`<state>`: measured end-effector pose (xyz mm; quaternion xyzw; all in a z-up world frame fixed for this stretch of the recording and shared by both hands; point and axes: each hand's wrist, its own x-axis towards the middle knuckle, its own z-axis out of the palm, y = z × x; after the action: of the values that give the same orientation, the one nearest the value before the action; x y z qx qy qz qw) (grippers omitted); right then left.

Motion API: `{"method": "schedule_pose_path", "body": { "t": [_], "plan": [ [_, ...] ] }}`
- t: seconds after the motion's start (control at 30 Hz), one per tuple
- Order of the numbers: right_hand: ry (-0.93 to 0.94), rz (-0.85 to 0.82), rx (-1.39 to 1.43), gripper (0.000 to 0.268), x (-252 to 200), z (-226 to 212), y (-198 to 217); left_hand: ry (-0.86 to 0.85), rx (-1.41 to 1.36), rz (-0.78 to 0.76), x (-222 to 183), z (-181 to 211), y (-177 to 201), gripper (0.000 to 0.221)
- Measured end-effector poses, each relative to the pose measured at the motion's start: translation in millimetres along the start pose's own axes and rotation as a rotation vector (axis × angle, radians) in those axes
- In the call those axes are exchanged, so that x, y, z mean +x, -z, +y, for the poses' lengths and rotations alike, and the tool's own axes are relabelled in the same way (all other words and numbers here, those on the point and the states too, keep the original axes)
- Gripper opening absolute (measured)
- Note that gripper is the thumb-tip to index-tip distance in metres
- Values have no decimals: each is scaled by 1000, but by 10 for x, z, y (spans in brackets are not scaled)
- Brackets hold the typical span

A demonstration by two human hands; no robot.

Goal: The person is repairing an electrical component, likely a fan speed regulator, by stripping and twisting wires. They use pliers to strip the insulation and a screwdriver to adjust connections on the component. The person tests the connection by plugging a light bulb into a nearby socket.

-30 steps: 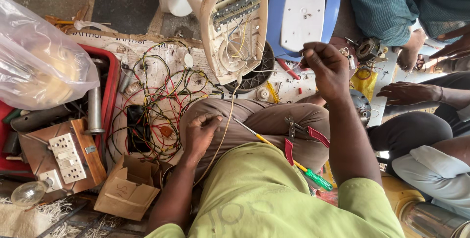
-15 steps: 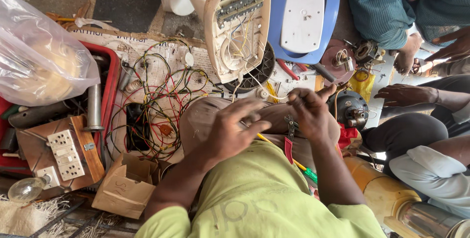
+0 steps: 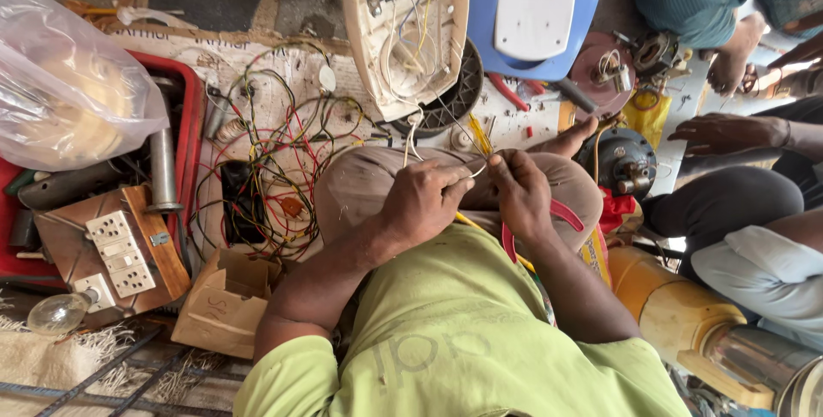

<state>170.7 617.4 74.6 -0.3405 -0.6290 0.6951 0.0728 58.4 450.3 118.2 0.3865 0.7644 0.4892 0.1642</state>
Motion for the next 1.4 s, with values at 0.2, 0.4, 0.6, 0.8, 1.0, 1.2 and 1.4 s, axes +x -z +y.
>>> {"method": "schedule_pose_path", "body": {
  "t": [0.2,0.4,0.6,0.8,1.0,1.2,1.4],
  "plan": [
    [-89,14,34,23,-62,113,-143,9,-56,80,-108,-20,49,14],
    [-178,-37,83,28,-72,195,-184,97,-106,42,-157,-23,102,16],
    [-426,-308,829,27,-62,75,62,75,-204,33,-228,39,192,15],
    [-404,-610,824,24,1,137,67,103,-236,21,-226,91,256,14],
    [-404,-664,908,21,96,282,-20,127,-258,-7,-262,91,295,11],
    [-293,-680,921,16,154,258,-145,154,-306,26,-340,24,275,11],
    [-233,-729,842,13,205,140,-227,203,-358,72,-437,-28,222,9]
  ]
}}
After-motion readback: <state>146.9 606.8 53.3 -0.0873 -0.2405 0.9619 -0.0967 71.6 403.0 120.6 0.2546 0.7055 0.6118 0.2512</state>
